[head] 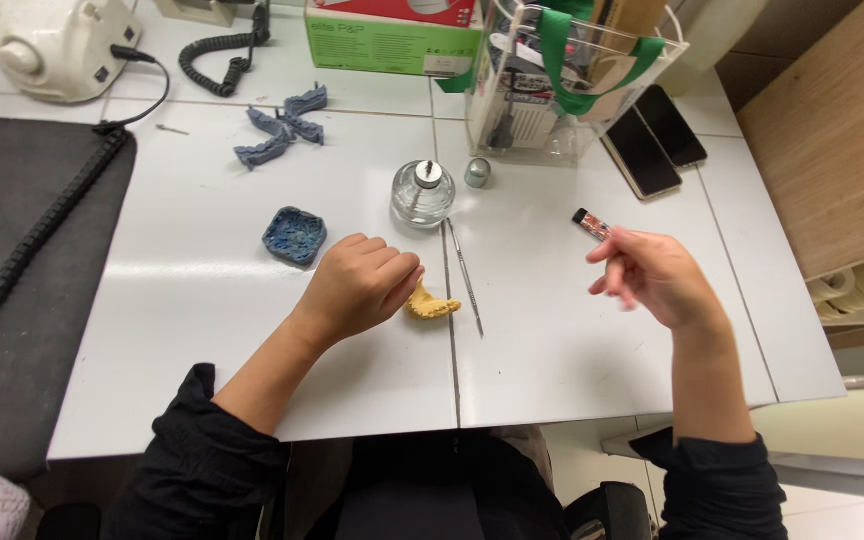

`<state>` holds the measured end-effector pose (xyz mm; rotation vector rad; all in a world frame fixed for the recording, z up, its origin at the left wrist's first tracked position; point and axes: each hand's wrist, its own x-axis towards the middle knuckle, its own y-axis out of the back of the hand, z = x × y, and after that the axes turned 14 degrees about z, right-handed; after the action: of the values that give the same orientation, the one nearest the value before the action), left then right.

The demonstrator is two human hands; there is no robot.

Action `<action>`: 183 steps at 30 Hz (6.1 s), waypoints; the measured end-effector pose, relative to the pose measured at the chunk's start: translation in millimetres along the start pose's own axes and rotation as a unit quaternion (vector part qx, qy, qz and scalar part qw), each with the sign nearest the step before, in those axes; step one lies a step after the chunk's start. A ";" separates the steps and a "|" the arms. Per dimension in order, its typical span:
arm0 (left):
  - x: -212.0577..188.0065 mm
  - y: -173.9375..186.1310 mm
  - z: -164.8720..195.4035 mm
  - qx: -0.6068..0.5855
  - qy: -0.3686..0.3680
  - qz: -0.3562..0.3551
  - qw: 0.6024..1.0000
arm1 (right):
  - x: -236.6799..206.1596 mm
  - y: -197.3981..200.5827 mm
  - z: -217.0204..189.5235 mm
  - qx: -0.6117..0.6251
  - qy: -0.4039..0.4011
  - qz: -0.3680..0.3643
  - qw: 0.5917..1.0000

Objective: The person applies a blue compound from a small tube onto a yellow dental mold using a metal tool. They repeatedly dip the tool into a water bottle to wet it and continue spreading the compound across the mold surface.

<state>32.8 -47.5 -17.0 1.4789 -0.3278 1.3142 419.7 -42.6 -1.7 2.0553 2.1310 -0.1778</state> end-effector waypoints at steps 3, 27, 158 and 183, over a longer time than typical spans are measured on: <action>-1.7 -0.5 -3.9 0.017 0.024 0.022 0.999 | 29.6 -30.3 -5.4 -0.153 0.087 0.062 0.982; -0.5 4.4 -9.6 0.073 0.091 0.067 0.991 | 40.4 -142.3 -3.5 -0.456 0.032 0.033 0.889; -25.8 -0.4 -24.4 0.081 0.282 -0.040 0.955 | 62.4 -135.3 14.7 0.279 0.089 0.135 0.946; -25.7 -19.5 -4.7 0.086 0.172 0.026 0.981 | 65.0 -136.8 18.6 0.276 0.087 0.141 0.947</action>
<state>36.1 -47.1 -49.4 1.3568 -0.0271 1.6432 281.9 11.6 -38.3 2.7533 2.0069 -0.6378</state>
